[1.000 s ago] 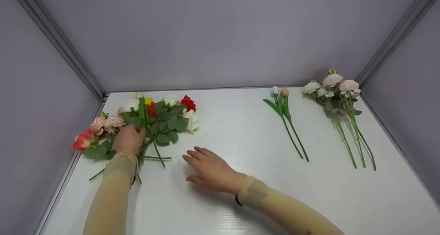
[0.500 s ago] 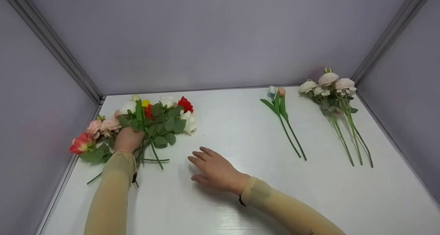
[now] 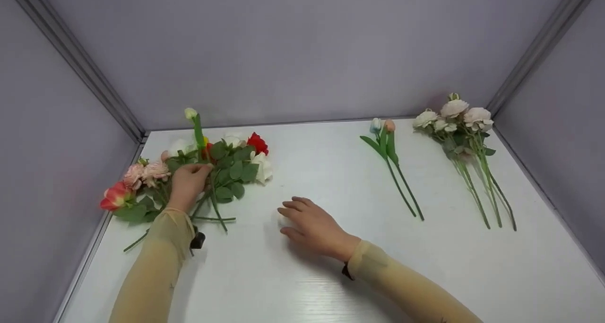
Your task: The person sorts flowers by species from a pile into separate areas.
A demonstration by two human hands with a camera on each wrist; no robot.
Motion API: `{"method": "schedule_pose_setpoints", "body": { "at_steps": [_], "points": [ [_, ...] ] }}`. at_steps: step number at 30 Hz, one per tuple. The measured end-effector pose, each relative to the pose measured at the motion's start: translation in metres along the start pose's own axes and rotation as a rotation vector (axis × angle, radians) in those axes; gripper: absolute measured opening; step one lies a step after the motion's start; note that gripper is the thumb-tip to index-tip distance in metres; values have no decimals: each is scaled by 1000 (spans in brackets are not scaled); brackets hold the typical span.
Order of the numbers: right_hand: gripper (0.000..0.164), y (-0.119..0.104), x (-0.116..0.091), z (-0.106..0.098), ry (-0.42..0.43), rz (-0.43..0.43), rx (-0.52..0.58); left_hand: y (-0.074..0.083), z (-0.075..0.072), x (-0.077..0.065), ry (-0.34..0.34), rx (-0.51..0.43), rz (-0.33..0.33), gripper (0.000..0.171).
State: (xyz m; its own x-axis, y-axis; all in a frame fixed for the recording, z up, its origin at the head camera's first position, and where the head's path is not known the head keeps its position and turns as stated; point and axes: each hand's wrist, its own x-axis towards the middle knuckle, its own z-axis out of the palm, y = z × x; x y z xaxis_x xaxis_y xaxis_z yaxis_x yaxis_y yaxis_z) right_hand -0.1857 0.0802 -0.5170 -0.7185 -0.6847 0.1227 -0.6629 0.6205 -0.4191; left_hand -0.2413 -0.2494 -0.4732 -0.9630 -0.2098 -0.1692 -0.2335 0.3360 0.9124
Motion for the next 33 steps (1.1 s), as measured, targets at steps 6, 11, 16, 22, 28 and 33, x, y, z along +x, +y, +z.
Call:
{"method": "schedule_pose_setpoints", "body": {
  "at_steps": [6, 11, 16, 22, 28, 33],
  "points": [
    [28, 11, -8, -8, 176, 155, 396, 16, 54, -15, -75, -223, 19, 43],
    [25, 17, -14, -12, 172, 290, 813, 30, 106, -36, -136, -349, 103, 35],
    [28, 24, -23, -11, 182, 348, 976, 40, 146, -55, -228, -385, 194, 28],
    [23, 32, -37, -11, 221, 369, 1020, 49, 170, -68, -315, -389, 223, 27],
    [16, 33, -51, -12, 168, 362, 932, 62, 177, -69, -366, -455, 214, 32],
    [16, 29, -60, -9, 111, 367, 899, 69, 177, -65, -337, -532, 149, 30]
  ]
}}
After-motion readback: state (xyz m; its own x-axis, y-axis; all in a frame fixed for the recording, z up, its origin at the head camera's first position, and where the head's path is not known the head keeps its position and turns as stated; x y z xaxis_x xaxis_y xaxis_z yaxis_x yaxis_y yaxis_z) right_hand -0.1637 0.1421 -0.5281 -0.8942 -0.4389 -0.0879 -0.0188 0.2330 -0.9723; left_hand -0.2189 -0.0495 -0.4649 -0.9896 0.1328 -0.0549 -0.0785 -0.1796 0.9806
